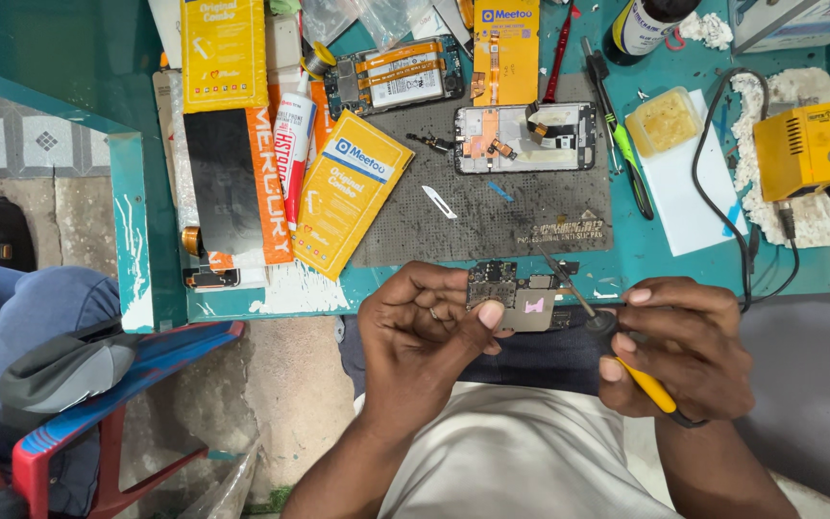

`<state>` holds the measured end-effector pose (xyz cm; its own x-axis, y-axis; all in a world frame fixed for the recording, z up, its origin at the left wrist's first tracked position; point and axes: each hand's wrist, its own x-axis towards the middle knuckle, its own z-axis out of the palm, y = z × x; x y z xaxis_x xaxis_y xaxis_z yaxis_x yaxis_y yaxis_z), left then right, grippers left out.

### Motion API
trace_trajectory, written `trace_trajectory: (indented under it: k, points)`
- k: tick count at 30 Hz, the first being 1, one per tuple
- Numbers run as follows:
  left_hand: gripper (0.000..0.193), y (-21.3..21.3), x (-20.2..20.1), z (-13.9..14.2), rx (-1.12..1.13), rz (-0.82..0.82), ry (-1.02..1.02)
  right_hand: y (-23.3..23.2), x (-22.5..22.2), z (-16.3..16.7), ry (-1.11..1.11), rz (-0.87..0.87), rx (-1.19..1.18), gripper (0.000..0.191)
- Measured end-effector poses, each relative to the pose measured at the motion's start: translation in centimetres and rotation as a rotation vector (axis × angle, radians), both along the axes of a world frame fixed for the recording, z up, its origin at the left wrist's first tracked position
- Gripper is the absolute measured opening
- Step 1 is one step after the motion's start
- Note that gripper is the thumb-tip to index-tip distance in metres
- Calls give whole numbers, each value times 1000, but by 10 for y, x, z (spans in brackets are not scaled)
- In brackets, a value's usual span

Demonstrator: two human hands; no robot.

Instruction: The person repairs a disassembled phone motherboard at a workbench, using a screwdriver to work on small components on the board. They apply liquid from a brown bottle onto the board, brush the board, and continue prying and adjusting components with the screwdriver by hand.

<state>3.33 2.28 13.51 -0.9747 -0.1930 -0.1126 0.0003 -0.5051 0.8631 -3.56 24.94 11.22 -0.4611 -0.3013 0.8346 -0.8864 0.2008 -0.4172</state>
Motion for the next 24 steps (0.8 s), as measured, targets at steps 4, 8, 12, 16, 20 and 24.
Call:
trace_trajectory:
  k: [4, 8, 12, 16, 20, 24]
  points:
    - [26, 0, 1, 0, 5, -1, 1, 0, 0, 0, 1, 8, -2, 16]
    - [25, 0, 1, 0, 5, 2, 8, 0, 0, 1, 5, 12, 11, 17]
    - [24, 2, -3, -2, 62, 38, 11, -1, 6, 1, -45, -40, 11, 20]
    - [24, 5, -8, -3, 94, 96, -8, -3, 16, -2, -73, -77, -48, 24]
    - [26, 6, -8, -4, 106, 106, -5, -3, 19, -7, -1, -78, 37, 19]
    - [27, 8, -8, -3, 141, 101, 14, -2, 17, -11, 17, -75, 82, 17]
